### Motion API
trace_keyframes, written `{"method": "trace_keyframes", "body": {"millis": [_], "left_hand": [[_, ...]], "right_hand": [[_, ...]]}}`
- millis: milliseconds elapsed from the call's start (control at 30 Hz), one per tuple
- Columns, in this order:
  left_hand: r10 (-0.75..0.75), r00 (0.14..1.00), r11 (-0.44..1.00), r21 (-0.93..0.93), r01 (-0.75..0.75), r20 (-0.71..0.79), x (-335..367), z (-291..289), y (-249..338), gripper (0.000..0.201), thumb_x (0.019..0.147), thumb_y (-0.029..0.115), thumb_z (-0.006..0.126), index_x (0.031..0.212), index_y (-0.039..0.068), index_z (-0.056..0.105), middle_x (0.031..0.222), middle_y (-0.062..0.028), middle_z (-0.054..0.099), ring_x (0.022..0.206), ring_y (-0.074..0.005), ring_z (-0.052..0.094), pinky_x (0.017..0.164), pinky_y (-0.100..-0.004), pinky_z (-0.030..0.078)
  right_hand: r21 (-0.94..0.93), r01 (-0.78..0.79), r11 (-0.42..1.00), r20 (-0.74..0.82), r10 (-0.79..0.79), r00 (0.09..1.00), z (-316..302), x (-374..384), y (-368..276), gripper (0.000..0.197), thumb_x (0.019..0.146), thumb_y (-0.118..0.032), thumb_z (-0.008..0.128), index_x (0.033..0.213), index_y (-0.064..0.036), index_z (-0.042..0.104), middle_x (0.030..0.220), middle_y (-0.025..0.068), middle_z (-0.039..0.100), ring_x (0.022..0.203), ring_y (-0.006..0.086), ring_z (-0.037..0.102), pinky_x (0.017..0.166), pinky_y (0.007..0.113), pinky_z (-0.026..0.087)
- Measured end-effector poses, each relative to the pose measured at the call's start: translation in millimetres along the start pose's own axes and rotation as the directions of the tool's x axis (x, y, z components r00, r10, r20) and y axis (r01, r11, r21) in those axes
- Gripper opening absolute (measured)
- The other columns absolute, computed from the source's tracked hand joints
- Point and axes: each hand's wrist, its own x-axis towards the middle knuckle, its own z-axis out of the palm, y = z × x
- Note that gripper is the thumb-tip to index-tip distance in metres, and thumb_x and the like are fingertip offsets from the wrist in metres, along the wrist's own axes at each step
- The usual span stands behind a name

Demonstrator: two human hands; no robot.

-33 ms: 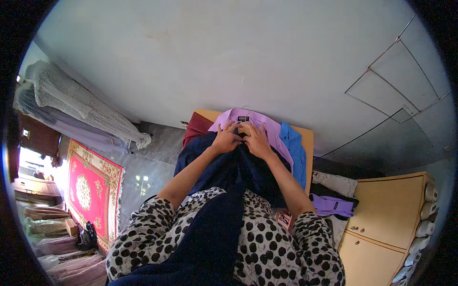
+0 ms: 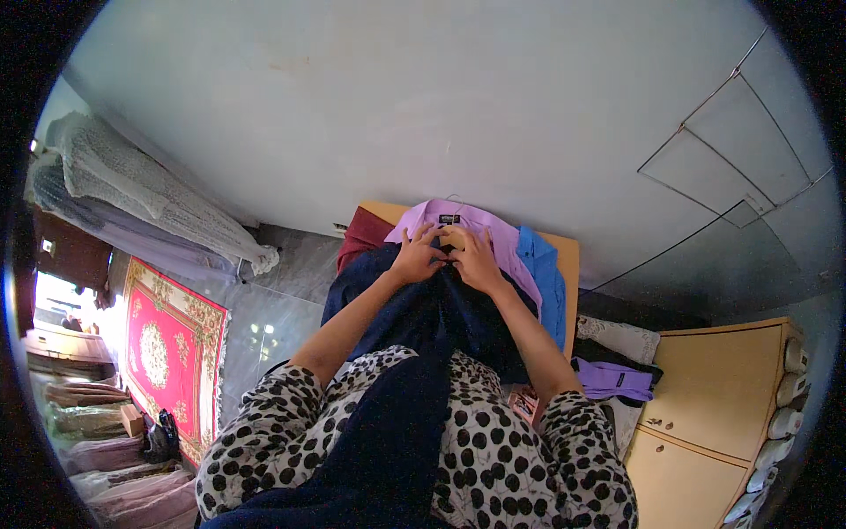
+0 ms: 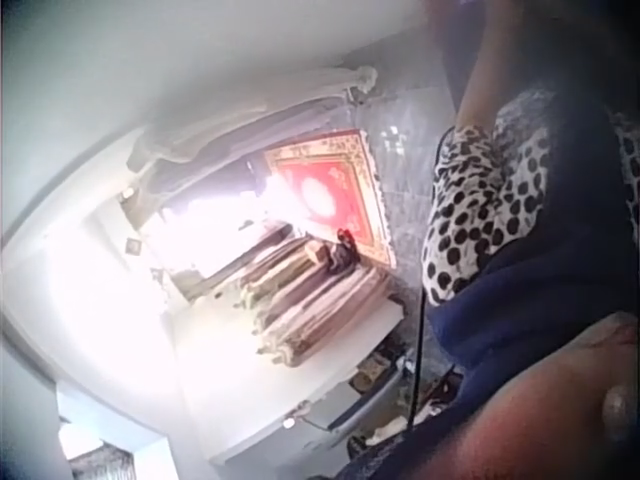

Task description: The person is hanging several shirts on hangers and buttoning them at a workstation.

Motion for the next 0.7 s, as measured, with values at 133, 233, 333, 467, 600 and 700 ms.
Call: {"method": "trace_keyframes", "body": {"millis": [133, 233, 333, 467, 600, 700], "left_hand": [[0.001, 1.0, 1.0, 0.0, -0.001, -0.002, -5.5, -5.8, 5.3, 0.019, 0.078, 0.034, 0.074, 0.093, 0.022, 0.075, 0.145, -0.0041, 0.041, 0.143, -0.0321, 0.025, 0.104, -0.0767, 0.016], [-0.002, 0.999, 1.0, -0.023, 0.001, -0.046, -9.8, -10.1, 5.9, 0.024, 0.076, 0.038, 0.076, 0.093, 0.021, 0.075, 0.146, -0.0045, 0.04, 0.143, -0.032, 0.025, 0.106, -0.0754, 0.016], [0.004, 0.999, 1.0, 0.024, -0.003, -0.036, -9.7, -7.7, 4.6, 0.029, 0.076, 0.04, 0.076, 0.097, 0.02, 0.074, 0.146, -0.0048, 0.04, 0.142, -0.032, 0.026, 0.108, -0.0728, 0.016], [0.031, 0.988, 0.999, 0.021, -0.028, -0.153, -9.1, 7.3, 4.2, 0.039, 0.078, 0.038, 0.075, 0.111, 0.018, 0.068, 0.146, -0.0063, 0.04, 0.141, -0.0321, 0.029, 0.11, -0.0667, 0.02], [-0.077, 0.949, 0.996, -0.073, 0.057, -0.307, -27.6, 17.8, -2.8, 0.048, 0.08, 0.037, 0.074, 0.122, 0.018, 0.061, 0.147, -0.0102, 0.039, 0.14, -0.0327, 0.031, 0.111, -0.0614, 0.022], [-0.044, 0.962, 0.999, -0.027, 0.038, -0.269, -57.4, 20.1, -7.8, 0.042, 0.08, 0.034, 0.073, 0.119, 0.02, 0.064, 0.15, -0.0105, 0.036, 0.141, -0.0323, 0.029, 0.112, -0.0595, 0.021]], "right_hand": [[0.083, -0.095, 0.992, 0.036, 0.092, 0.995, 2.5, -2.0, 4.9, 0.011, 0.074, -0.016, 0.074, 0.085, -0.0133, 0.074, 0.139, 0.0084, 0.043, 0.135, 0.0316, 0.034, 0.113, 0.063, 0.013], [0.062, -0.123, 0.99, 0.048, 0.12, 0.992, 9.1, -2.3, 9.2, 0.009, 0.075, -0.018, 0.074, 0.084, -0.0143, 0.074, 0.139, 0.0085, 0.043, 0.135, 0.0313, 0.034, 0.113, 0.062, 0.015], [0.059, -0.197, 0.979, 0.094, 0.191, 0.977, 18.5, -0.5, 15.4, 0.008, 0.077, -0.019, 0.073, 0.084, -0.0157, 0.073, 0.139, 0.0089, 0.043, 0.135, 0.0317, 0.034, 0.113, 0.061, 0.017], [0.086, -0.322, 0.943, -0.039, 0.327, 0.944, 32.2, -2.9, 15.2, 0.02, 0.08, -0.019, 0.071, 0.099, -0.0132, 0.07, 0.14, 0.0102, 0.043, 0.135, 0.0324, 0.036, 0.11, 0.065, 0.021], [-0.136, -0.402, 0.905, -0.264, 0.358, 0.896, 38.0, -28.7, -1.4, 0.027, 0.081, -0.016, 0.07, 0.108, -0.0116, 0.066, 0.139, 0.0122, 0.044, 0.133, 0.033, 0.039, 0.108, 0.068, 0.022], [-0.183, -0.254, 0.95, -0.229, 0.21, 0.951, 38.3, -54.8, -19.8, 0.023, 0.081, -0.013, 0.068, 0.104, -0.0113, 0.067, 0.14, 0.0123, 0.044, 0.135, 0.0321, 0.039, 0.11, 0.068, 0.017]]}}
